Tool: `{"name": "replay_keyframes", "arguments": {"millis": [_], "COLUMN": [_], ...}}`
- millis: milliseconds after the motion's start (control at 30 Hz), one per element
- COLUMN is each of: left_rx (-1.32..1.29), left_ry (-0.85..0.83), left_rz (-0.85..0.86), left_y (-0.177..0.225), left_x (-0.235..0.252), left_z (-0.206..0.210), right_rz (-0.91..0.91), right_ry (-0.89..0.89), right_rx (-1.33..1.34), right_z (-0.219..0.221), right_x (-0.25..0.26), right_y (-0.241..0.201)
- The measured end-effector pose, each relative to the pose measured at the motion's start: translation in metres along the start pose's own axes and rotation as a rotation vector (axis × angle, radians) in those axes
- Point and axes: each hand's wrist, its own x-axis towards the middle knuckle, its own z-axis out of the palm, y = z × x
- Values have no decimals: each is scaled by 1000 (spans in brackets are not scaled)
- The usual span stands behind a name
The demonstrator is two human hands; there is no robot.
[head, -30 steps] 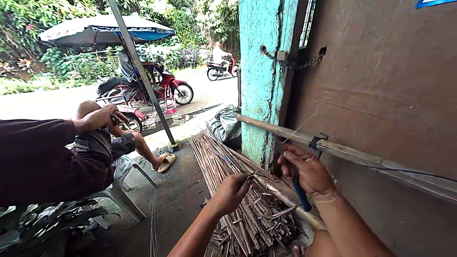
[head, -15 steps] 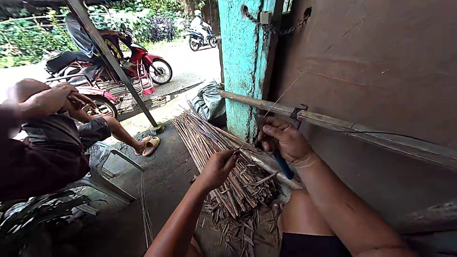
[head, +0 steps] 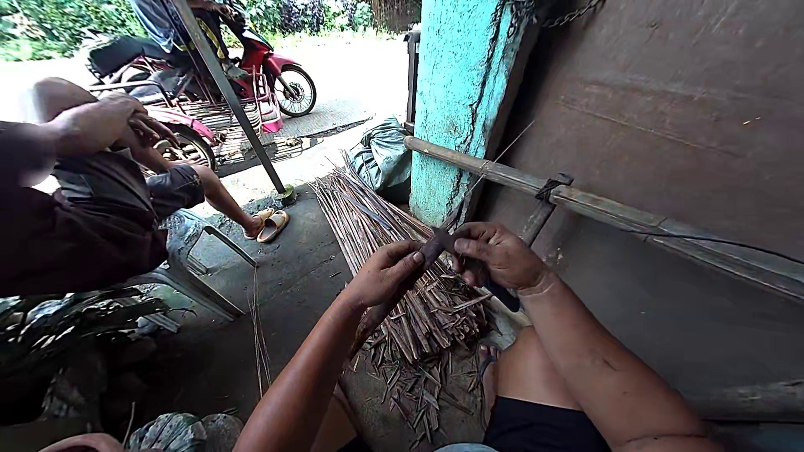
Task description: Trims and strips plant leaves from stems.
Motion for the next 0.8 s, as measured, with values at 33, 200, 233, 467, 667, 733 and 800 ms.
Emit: {"name": "replay_keyframes", "arguments": {"millis": [33,200,233,467,667,733,800], "left_rx": [-14,-177,-200,-187,-159,-145,-137], "left_ry": [-28,-190,-201,-182,-150,-141,-127], "left_rz": [6,-18,-31,-82,-92,-90,-80], "left_y": [1,5,6,10,11,12,15], "left_x": [2,4,2,3,2,3,5], "left_z": [0,-3,-3,-3,-4,-2,-2], "right_rz": [33,-22,-46,-163,-305,-343,-399], "right_ry": [-58,-181,-164,-31,175,226,310], "right_rx": [3,1,-29,-186,-277,-287,-282], "right_z": [3,0,-2,-11,-28,-23,-20], "right_x": [1,1,0,-9,-16,-16,-15], "right_y": [5,8,5,6,8,9,10]}}
